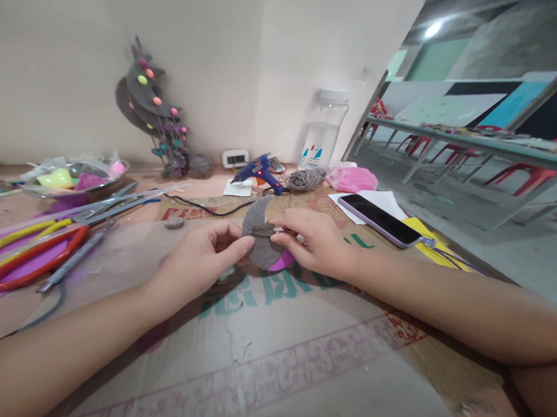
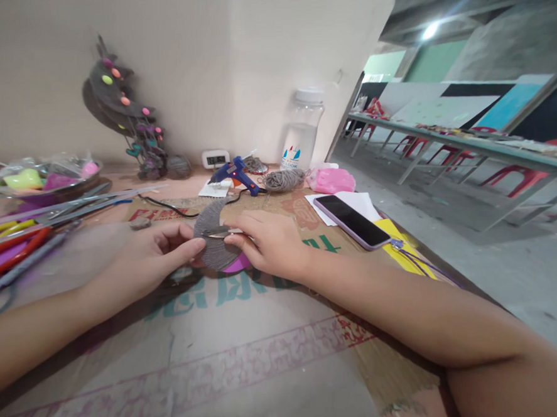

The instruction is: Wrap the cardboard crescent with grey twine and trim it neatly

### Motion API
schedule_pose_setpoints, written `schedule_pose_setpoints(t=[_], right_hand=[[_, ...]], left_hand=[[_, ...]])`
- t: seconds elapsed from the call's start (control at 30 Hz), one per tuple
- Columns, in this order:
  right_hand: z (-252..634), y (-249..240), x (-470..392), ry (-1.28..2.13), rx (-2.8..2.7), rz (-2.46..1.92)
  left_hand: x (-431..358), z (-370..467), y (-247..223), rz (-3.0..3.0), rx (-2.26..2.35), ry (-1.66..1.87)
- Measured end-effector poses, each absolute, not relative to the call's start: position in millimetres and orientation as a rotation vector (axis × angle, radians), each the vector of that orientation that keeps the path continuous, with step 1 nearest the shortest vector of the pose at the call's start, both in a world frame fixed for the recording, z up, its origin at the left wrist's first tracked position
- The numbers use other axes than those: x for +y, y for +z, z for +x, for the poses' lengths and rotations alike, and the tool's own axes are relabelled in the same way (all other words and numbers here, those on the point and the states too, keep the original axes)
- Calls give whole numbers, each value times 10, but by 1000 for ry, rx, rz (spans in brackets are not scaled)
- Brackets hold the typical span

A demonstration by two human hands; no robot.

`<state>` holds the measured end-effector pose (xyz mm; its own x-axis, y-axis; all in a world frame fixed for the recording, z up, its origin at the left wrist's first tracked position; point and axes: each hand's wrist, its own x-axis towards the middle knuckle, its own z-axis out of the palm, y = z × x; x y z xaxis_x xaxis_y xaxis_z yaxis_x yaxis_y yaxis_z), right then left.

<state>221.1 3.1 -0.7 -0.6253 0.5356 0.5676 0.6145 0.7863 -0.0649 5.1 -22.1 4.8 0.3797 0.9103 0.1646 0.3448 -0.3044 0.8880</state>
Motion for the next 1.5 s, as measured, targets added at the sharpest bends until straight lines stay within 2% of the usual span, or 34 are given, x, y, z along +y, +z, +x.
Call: schedule_pose_setpoints(t=[0.4, 0.9, 1.17, 1.5], right_hand=[[2205, 3, 42, -279, -2431, -815], [2199, -17, 61, 9, -2372, -866], [2218, -24, 44, -250, -2402, -833], [2205, -20, 43, -334, -2442, -850]], left_hand=[[-241, 60, 28, 1765, 1060, 841], [-218, 68, 50, 1757, 1046, 855], [-221, 78, 58, 1744, 1067, 865], [-216, 73, 45, 1784, 1102, 832]])
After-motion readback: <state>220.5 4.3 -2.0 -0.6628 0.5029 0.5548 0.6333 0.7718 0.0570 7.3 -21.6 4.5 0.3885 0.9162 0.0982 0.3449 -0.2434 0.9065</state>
